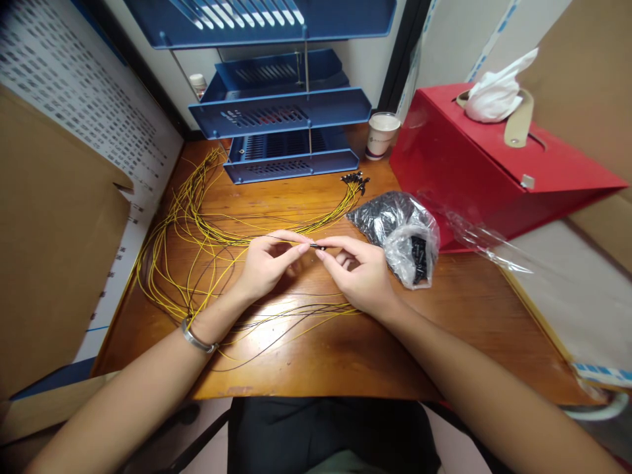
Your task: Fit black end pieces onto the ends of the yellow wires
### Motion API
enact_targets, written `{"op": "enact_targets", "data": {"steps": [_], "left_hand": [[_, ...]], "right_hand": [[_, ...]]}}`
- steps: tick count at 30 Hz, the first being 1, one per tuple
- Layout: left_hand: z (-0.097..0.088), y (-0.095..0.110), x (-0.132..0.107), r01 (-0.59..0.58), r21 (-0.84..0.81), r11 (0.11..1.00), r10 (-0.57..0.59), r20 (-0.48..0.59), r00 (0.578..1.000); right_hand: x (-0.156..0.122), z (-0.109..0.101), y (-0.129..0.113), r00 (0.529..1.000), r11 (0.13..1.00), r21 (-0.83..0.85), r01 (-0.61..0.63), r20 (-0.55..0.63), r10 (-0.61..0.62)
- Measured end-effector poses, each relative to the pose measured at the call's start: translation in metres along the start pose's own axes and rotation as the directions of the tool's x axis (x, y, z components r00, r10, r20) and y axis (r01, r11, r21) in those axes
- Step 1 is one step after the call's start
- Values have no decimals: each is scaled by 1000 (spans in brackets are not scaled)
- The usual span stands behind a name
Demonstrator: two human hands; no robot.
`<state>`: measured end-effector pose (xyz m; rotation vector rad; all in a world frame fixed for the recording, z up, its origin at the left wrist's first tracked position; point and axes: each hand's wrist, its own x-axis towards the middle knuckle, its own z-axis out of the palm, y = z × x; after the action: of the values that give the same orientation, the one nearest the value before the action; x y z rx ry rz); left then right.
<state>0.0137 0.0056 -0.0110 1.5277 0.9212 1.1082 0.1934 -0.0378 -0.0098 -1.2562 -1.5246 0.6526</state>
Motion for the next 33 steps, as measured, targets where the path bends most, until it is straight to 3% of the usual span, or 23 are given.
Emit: {"op": "enact_targets", "data": {"steps": [10,16,18,21,23,26,30,33], "left_hand": [[1,1,-1,-59,-20,998,60,34,998],[0,-1,4,26,-73,997,-31,-69,997],[-1,0,7,39,-91,995,-48,-104,993],[-2,1,10,71,-140,988,-93,-163,982],[-3,0,12,91,-189,978,-126,-184,975],[-2,-2,14,101,-246,964,-152,-201,968],[-3,-3,15,90,-272,958,-152,-216,965],[-4,-3,15,98,-285,954,-165,-222,961]], "right_hand": [[2,1,2,999,999,11,-43,12,43],[3,-2,0,999,999,-37,-29,14,30],[4,-4,-3,997,999,-39,-20,80,23],[4,-8,-9,950,1000,-19,-1,313,7],[4,-10,-11,859,999,23,-37,512,21],[5,-13,-14,657,983,70,-170,752,60],[9,-22,-17,306,914,66,-400,950,65],[13,-33,-19,30,833,-15,-553,999,38]]}}
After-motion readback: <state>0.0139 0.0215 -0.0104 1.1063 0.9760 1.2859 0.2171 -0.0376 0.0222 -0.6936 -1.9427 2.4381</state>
